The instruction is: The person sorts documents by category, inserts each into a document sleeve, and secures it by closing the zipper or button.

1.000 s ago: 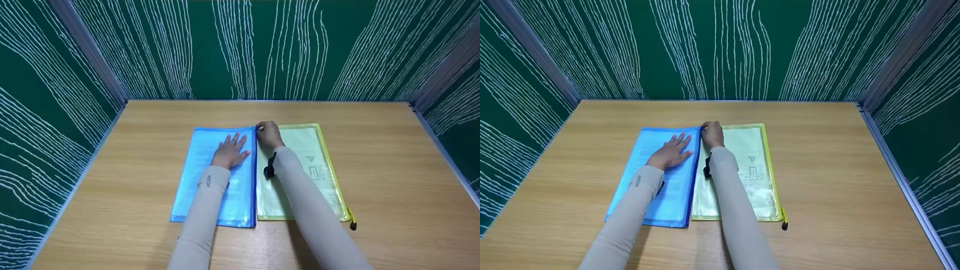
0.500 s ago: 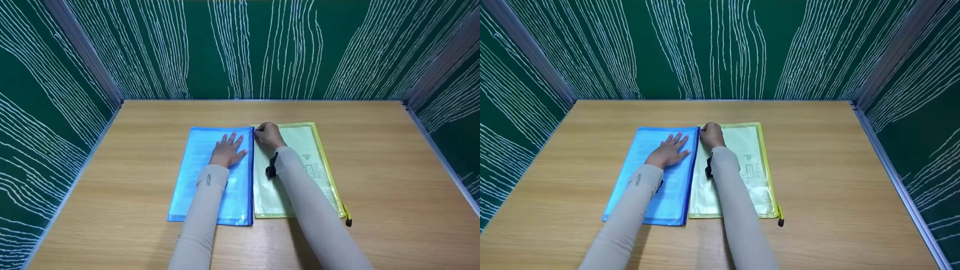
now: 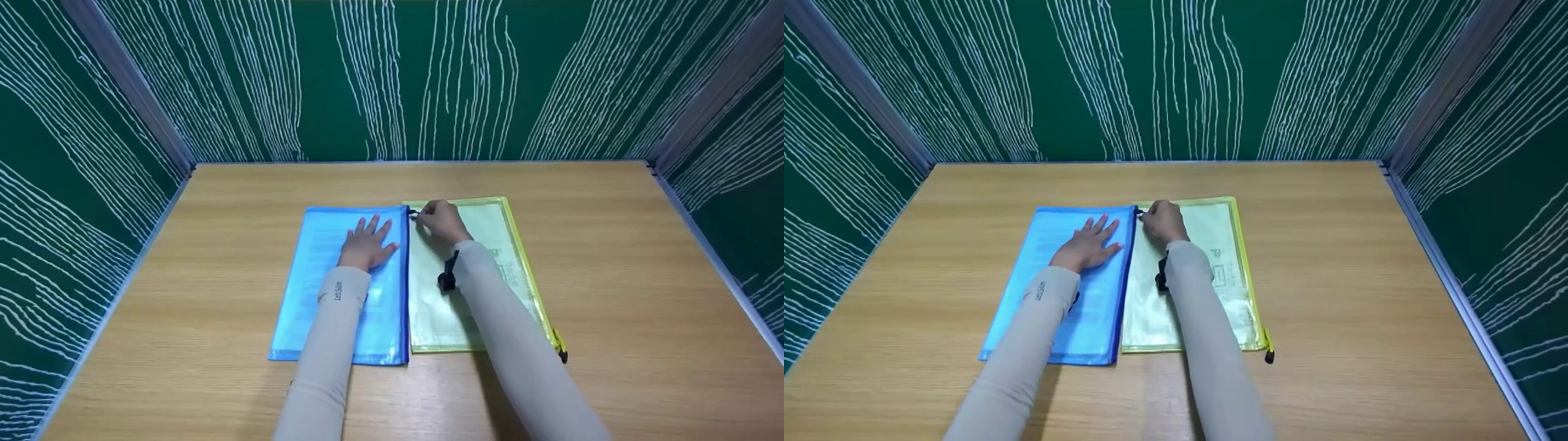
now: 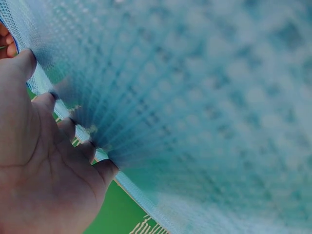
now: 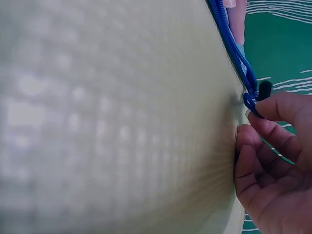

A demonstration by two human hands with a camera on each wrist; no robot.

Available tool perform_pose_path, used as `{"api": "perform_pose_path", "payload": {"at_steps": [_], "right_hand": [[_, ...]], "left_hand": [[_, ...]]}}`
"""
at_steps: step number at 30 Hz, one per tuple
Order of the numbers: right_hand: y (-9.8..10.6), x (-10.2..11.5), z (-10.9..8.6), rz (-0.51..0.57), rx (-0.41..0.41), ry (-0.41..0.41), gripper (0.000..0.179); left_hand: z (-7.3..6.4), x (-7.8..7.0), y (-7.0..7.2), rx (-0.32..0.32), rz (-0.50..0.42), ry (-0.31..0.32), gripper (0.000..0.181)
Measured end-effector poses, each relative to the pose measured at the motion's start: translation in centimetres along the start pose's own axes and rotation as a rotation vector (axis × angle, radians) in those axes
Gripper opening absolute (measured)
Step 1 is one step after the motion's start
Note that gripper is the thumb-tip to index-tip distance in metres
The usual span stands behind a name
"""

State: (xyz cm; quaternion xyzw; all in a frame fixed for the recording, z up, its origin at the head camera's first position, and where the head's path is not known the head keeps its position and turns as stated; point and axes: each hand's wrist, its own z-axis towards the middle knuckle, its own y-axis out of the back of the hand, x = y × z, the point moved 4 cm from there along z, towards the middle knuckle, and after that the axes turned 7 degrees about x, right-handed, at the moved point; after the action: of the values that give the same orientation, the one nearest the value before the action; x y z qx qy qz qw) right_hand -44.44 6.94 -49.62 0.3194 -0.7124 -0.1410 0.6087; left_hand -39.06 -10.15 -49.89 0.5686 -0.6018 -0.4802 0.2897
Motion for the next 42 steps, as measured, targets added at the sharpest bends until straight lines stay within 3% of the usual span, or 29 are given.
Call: {"api": "perform_pose_path", "payload": {"at_steps": [4, 9, 15, 22, 27, 34, 42], "right_hand": [[0.0, 0.2, -0.1, -0.066, -0.016, 0.053, 0.016], [-0.4, 0.2, 0.1, -0.058, 0.001, 0.058, 0.015], [-0.9, 0.3, 0.6, -0.031, 0.017, 0.064, 0.030], [-1.3, 1.1, 0.9, -0.114, 0.032, 0.079, 0.038], [-1.6, 1.5, 0.9, -0.133, 0.048, 0.071, 0.035], [-2.1, 2.2, 0.8, -0.264, 0.008, 0.186, 0.023], [-2.0, 2.5, 0.8, -0.205, -0.041, 0.166, 0.016]], "left_hand": [[0.1, 0.2, 0.0, 0.001, 0.006, 0.014, 0.062], [0.1, 0.2, 0.0, 0.006, 0.002, 0.023, 0.062], [0.3, 0.2, -0.2, 0.035, -0.015, 0.021, 0.063], [0.5, 0.2, -0.2, 0.040, -0.010, 0.023, 0.065], [0.3, 0.0, -0.2, 0.035, -0.024, 0.030, 0.063], [0.5, 0.0, -0.2, 0.026, -0.005, 0.023, 0.063], [0.5, 0.1, -0.2, 0.034, 0.003, 0.036, 0.064]]}}
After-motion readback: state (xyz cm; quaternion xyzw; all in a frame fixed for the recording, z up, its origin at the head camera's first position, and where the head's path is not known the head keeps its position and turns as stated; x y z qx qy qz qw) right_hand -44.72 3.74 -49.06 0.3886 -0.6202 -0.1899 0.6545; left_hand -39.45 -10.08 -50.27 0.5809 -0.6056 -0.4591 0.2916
